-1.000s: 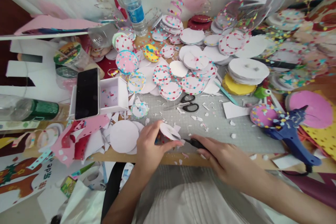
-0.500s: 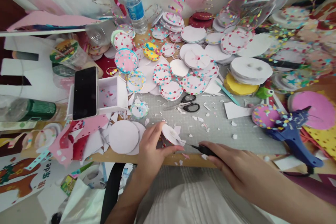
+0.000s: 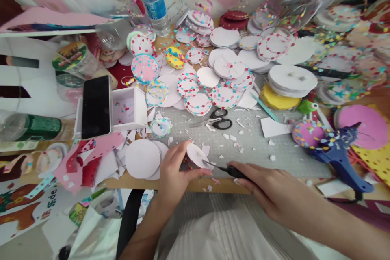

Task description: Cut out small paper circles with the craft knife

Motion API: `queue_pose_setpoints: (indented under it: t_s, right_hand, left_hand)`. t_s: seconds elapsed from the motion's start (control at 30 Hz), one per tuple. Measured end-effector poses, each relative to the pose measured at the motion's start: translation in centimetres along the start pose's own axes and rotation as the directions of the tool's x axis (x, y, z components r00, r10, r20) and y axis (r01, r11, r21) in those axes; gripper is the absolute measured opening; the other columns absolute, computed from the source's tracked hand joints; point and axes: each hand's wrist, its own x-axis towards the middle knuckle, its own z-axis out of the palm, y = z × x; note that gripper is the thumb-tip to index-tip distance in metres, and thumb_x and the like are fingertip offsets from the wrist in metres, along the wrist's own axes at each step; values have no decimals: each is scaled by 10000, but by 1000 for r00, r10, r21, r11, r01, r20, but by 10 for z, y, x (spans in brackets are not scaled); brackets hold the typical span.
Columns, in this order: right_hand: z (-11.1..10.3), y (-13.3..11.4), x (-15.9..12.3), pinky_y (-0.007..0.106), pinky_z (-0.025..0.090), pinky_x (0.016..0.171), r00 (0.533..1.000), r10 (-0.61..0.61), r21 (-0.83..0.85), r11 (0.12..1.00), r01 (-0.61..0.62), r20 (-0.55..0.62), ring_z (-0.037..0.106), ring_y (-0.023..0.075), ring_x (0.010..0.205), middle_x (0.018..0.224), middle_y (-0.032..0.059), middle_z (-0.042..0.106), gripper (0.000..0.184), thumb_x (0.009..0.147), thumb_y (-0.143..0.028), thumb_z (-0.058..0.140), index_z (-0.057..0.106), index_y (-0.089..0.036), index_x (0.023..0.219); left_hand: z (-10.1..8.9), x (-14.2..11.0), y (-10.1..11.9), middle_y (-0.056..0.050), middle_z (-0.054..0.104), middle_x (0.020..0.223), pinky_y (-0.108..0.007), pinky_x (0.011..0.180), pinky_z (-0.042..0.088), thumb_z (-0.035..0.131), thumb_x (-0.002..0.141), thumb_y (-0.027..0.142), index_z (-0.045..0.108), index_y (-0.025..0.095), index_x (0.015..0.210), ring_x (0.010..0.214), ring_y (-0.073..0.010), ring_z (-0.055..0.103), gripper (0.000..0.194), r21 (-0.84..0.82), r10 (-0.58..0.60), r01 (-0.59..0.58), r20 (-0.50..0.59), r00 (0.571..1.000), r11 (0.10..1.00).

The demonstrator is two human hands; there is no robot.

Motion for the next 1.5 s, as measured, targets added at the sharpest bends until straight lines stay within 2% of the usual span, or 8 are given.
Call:
queue_pose_setpoints:
  t_s: [0.17, 0.33, 0.53, 0.83, 1.0, 1.13, 1.3, 1.5]
  right_hand:
    - [-3, -2, 7, 366, 577, 670, 999, -39, -47, 998, 38, -30, 735, 249, 826, 1061, 105, 733, 368, 981, -238, 350, 511, -191, 1309]
    - [4, -5, 8, 329, 563, 631, 998, -25, -96, 995, 20, -50, 731, 241, 782, 939, 105, 737, 409, 960, -187, 350, 490, -158, 1344]
    - [0, 0, 5, 349, 580, 692, 998, -29, 36, 999, 31, -55, 734, 240, 868, 1088, 108, 736, 360, 985, -229, 347, 540, -169, 1283]
    - [-8, 0, 5, 358, 580, 725, 999, -38, 29, 999, 39, -25, 731, 236, 889, 1112, 94, 732, 351, 982, -231, 358, 550, -190, 1272]
    - [-9, -5, 12, 371, 569, 683, 1000, -28, -38, 999, 28, 3, 734, 257, 846, 1059, 114, 733, 365, 982, -228, 340, 517, -170, 1296]
    - [-4, -11, 13, 341, 554, 617, 999, -16, -136, 991, 11, -42, 736, 249, 771, 995, 104, 739, 362, 954, -181, 363, 509, -167, 1284]
    - [1, -15, 5, 308, 497, 459, 997, -49, -316, 948, 29, -56, 728, 250, 651, 934, 122, 738, 412, 798, -52, 446, 555, -131, 1188]
    - [-8, -11, -8, 318, 525, 461, 991, -71, -185, 982, 48, -117, 740, 244, 651, 909, 98, 755, 291, 944, -165, 354, 524, -151, 1181]
  left_hand:
    - [-1, 2, -1, -108, 709, 1043, -291, 827, 518, 777, 607, 535, 619, 161, 1115, 955, -237, 671, 650, -30, -39, 40, 39, 998, 999]
    - [-2, 4, 0, -88, 710, 1001, -292, 807, 514, 771, 588, 555, 621, 170, 1088, 908, -227, 667, 649, -35, -113, 116, 74, 991, 993]
    - [-1, 2, 2, -94, 708, 1038, -317, 834, 527, 782, 609, 535, 627, 189, 1103, 946, -239, 671, 622, -22, -88, 90, 62, 994, 996]
    - [-1, 0, 1, -105, 714, 1055, -319, 853, 527, 782, 607, 535, 640, 188, 1106, 960, -244, 675, 624, -41, -72, 74, 38, 997, 996]
    - [-2, 4, 1, -92, 714, 1012, -296, 811, 521, 768, 601, 566, 643, 174, 1074, 919, -231, 671, 627, -43, -127, 130, 61, 990, 991]
    - [-1, 4, 1, -94, 715, 999, -293, 795, 521, 750, 612, 582, 637, 166, 1084, 916, -231, 672, 639, -34, -115, 117, 50, 992, 993]
    - [2, 1, 3, -83, 716, 1005, -318, 817, 531, 783, 603, 543, 638, 190, 1095, 915, -235, 675, 622, 2, -70, 70, 5, 998, 998]
    - [8, -5, 5, -104, 705, 1034, -330, 837, 538, 777, 633, 521, 626, 176, 1119, 939, -239, 667, 615, 41, -32, 34, -68, 997, 999]
